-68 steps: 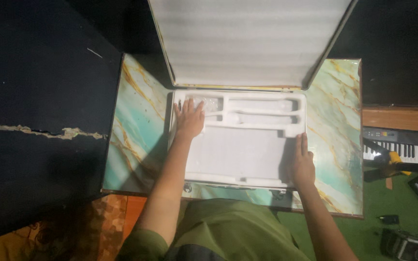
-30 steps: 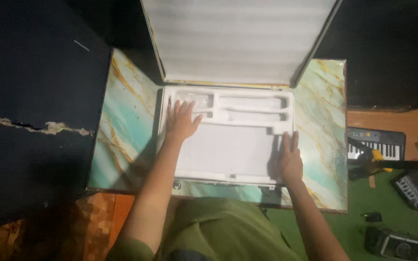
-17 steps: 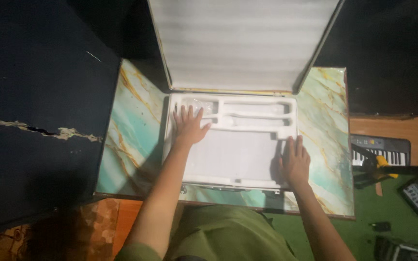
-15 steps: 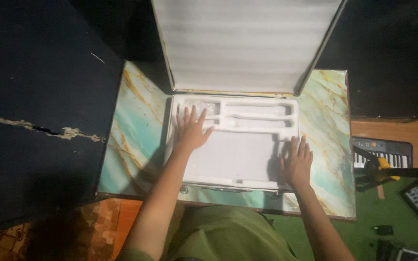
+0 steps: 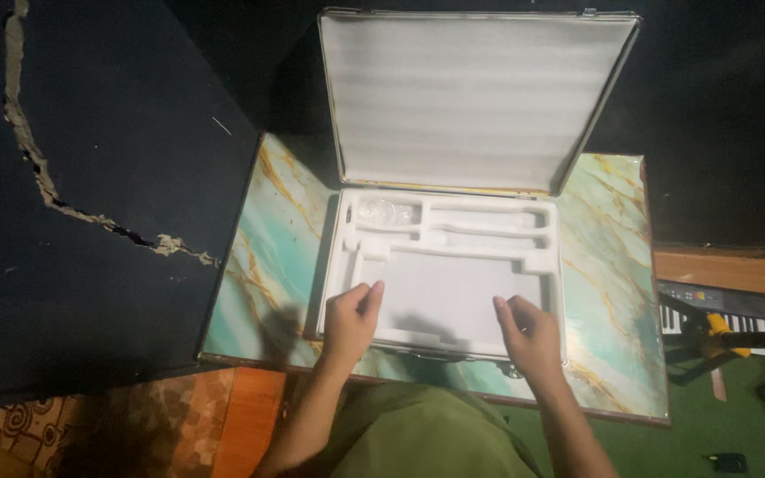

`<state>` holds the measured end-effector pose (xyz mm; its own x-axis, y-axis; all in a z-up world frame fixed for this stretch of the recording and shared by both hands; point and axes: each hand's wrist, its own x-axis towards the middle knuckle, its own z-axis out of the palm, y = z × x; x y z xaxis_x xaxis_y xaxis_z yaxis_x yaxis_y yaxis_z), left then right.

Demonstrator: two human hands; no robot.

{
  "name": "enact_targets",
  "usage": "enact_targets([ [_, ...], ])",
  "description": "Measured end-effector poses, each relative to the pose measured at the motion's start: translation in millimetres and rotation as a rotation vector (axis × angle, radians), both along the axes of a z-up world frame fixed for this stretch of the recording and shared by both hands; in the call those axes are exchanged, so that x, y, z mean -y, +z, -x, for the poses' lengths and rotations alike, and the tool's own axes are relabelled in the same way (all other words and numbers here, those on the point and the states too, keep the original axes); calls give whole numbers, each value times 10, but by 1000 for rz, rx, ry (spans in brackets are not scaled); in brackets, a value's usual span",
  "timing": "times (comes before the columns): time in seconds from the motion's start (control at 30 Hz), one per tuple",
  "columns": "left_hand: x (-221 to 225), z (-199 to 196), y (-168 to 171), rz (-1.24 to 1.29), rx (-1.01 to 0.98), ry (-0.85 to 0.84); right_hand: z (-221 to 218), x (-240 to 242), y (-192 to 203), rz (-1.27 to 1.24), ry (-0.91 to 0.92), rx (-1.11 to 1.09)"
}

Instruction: The person fits a white foam insert into an open hard-shell case on a table and then places two microphones into the foam slots after picking them up from the floor.

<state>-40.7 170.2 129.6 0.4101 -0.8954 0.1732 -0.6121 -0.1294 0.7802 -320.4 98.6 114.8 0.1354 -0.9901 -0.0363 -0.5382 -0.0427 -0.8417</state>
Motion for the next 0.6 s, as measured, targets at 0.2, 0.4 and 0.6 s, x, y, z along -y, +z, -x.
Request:
enact_targets([
  [0.2, -154, 180, 92, 94, -143, -97, 72, -102, -7, 121, 143, 124],
  [0.4, -140, 368, 342, 169, -266, -301, 132, -136, 178, 28, 270, 374],
  [0.6, -123, 563, 421, 107, -322, -240, 227, -208, 310, 5, 286, 295],
])
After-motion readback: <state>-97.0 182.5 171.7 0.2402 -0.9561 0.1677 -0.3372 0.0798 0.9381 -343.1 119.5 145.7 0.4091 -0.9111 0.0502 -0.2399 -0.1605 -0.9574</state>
